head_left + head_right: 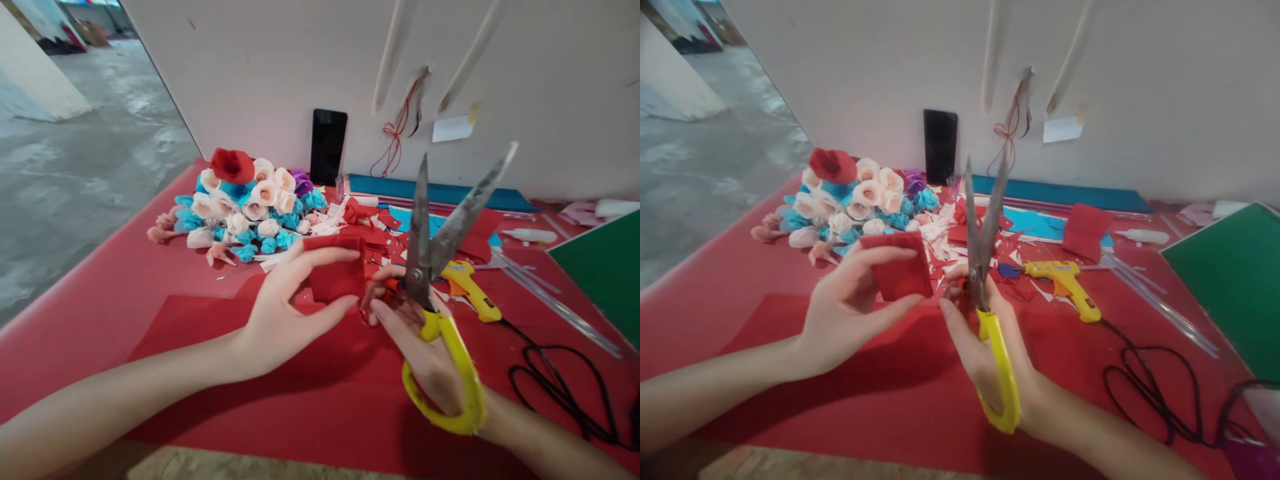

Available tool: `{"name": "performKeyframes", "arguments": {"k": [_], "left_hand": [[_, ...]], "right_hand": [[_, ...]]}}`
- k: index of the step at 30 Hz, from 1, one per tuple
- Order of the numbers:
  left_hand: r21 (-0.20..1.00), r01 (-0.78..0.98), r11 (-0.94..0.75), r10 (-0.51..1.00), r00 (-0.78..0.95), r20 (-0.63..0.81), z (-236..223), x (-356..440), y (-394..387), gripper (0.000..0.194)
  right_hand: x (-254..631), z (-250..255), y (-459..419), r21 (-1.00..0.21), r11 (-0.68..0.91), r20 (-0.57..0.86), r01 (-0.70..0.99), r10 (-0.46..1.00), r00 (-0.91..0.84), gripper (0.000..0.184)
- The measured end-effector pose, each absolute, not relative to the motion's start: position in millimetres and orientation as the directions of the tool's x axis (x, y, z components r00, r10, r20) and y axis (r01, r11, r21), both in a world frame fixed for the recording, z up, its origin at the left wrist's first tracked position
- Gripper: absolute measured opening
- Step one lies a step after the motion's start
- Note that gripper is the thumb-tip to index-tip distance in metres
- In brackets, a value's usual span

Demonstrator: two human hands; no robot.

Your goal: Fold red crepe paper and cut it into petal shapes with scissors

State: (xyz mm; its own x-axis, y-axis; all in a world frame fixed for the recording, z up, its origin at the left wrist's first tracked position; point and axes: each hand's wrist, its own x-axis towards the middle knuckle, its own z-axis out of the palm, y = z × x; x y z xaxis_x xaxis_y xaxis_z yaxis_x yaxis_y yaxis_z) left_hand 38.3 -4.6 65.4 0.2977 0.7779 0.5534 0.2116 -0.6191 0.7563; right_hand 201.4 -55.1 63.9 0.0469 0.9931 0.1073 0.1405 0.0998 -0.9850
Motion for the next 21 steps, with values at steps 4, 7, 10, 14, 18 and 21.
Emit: {"name": "performKeyframes", "arguments": {"k": [4,7,10,14,18,21], "left_hand": [[0.772,0.233,-0.591,0.806,0.167,0.567,77.1,34.5,2.2,0.043],[0.797,0.175,-0.578,0.816,0.106,0.568,80.7,33.5,3.4,0.042],[0.821,0.118,-0.559,0.829,0.089,0.552,80.6,34.2,2.5,0.043],[0.825,0.108,-0.555,0.832,0.082,0.549,78.9,35.9,1.2,0.044],[0.827,0.079,-0.556,0.831,0.088,0.550,76.1,36.9,0.1,0.043],[0.828,0.064,-0.557,0.829,0.094,0.551,74.3,37.5,-0.5,0.044]], "right_hand": [[200.1,58.3,-56.9,-0.939,0.053,0.042,0.340,0.998,-0.041,0.021],[196.8,54.9,-59.0,-0.871,0.059,0.036,0.487,0.998,-0.055,0.023],[194.4,55.4,-61.8,-0.830,0.073,0.044,0.553,0.997,-0.066,0.015],[194.5,58.3,-65.4,-0.755,0.092,0.010,0.649,0.992,-0.129,0.013],[195.5,57.7,-66.6,-0.731,0.124,-0.007,0.671,0.982,-0.189,0.017],[195.9,55.9,-66.7,-0.730,0.141,0.010,0.669,0.981,-0.196,0.016]]}}
